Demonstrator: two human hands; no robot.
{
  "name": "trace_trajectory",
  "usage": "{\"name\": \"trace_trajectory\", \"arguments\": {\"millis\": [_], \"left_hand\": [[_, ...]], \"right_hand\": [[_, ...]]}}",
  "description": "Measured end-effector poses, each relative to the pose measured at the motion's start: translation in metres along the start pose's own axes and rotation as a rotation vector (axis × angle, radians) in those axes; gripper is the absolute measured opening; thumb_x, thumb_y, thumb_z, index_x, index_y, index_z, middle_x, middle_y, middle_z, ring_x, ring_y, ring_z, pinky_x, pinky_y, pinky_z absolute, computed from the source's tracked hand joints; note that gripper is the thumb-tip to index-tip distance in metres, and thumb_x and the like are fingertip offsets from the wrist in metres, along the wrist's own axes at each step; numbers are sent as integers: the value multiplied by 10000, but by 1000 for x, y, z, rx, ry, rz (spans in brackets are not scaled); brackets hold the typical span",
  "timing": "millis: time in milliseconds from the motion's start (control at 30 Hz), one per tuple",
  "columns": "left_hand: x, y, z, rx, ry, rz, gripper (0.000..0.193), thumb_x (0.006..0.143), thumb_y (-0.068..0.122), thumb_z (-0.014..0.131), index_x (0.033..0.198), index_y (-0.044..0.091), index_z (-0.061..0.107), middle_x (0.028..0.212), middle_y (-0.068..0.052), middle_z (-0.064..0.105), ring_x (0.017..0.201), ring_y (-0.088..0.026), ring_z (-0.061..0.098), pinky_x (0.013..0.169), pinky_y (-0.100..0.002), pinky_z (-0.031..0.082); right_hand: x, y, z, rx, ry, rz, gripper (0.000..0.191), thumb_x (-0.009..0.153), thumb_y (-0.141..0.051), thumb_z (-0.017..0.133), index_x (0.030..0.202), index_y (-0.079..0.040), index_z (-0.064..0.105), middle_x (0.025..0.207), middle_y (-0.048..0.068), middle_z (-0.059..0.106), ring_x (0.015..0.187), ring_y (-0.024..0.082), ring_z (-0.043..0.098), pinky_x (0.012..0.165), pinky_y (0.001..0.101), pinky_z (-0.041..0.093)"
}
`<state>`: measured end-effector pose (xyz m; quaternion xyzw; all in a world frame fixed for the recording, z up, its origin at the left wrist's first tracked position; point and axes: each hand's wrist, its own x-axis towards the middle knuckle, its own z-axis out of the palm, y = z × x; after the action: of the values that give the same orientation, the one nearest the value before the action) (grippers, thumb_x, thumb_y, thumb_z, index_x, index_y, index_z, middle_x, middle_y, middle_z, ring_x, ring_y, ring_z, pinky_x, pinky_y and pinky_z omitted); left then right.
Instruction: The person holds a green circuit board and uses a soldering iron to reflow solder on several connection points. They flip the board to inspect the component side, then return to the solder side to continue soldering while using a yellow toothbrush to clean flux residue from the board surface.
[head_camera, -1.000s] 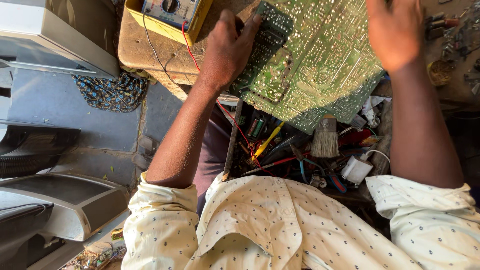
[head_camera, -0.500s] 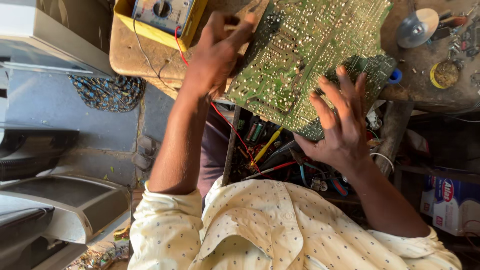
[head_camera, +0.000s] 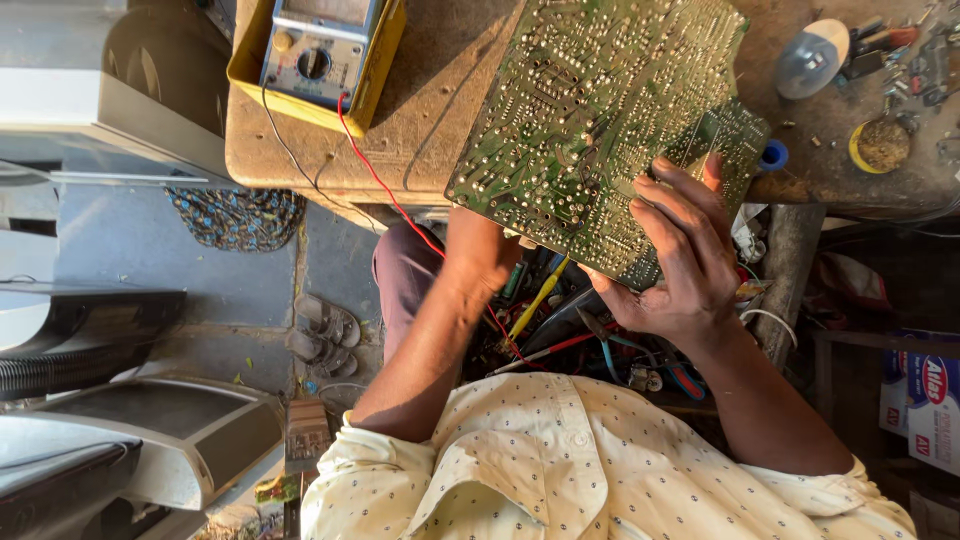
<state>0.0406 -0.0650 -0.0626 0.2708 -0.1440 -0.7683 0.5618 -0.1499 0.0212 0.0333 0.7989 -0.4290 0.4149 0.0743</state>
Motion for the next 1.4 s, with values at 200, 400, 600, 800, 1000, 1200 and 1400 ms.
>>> {"name": "trace_trajectory", "arguments": {"millis": [200, 400, 600, 800, 1000, 1200, 1400], "left_hand": [[-10, -29, 17, -48, -61, 5, 290, 955, 69, 687, 1235, 34, 623, 1132, -106, 704, 1003, -239, 700, 869, -426, 613], [17, -74, -10, -52, -142, -56, 298, 1009, 75, 667, 1294, 13, 604, 1210, -134, 674, 1065, -266, 690, 901, -443, 609], [45, -105, -30, -367, -105, -264, 383, 1077, 288, 485, 1341, 36, 600, 1237, -169, 671, 1099, -304, 680, 941, -466, 590], [48, -106, -29, -351, -223, -233, 466, 1107, 384, 435, 1391, 41, 574, 1310, -183, 631, 1162, -327, 651, 1001, -494, 555], [52, -96, -34, -395, -346, -258, 502, 1134, 407, 405, 1498, 80, 513, 1465, -177, 547, 1304, -329, 571, 1118, -501, 484], [69, -98, -51, -323, -289, -317, 538, 1124, 446, 381, 1507, 88, 505, 1489, -168, 528, 1319, -326, 555, 1120, -505, 472], [75, -104, -52, -318, -232, -395, 575, 1114, 484, 357, 1515, 97, 497, 1512, -159, 509, 1334, -323, 540, 1122, -509, 459]], "right_hand": [[2, 2, -5, 21, 51, 27, 535, 919, -349, 810, 1186, 83, 639, 1245, 224, 649, 1285, 429, 623, 1250, 678, 352], [1, 1, -4, 21, 43, 42, 526, 922, -359, 804, 1176, 77, 656, 1244, 223, 663, 1295, 418, 624, 1262, 657, 355], [0, 0, -4, 21, 51, 47, 505, 905, -349, 813, 1173, 49, 657, 1249, 210, 668, 1293, 410, 626, 1262, 642, 358], [-1, 0, -2, 19, 50, 42, 488, 907, -341, 835, 1164, 32, 653, 1249, 200, 665, 1302, 402, 617, 1262, 650, 354], [13, -8, -8, 35, 0, 49, 527, 889, -387, 845, 1167, 22, 666, 1247, 197, 669, 1302, 397, 596, 1280, 644, 280], [-11, 18, -45, -16, 146, 149, 549, 876, -427, 731, 1188, 14, 635, 1224, 236, 611, 1201, 417, 582, 1155, 628, 322], [-89, 120, -122, -787, 286, 486, 317, 1095, -63, 737, 1336, 39, 559, 1351, 177, 474, 1237, 374, 614, 1025, 492, 571]]}}
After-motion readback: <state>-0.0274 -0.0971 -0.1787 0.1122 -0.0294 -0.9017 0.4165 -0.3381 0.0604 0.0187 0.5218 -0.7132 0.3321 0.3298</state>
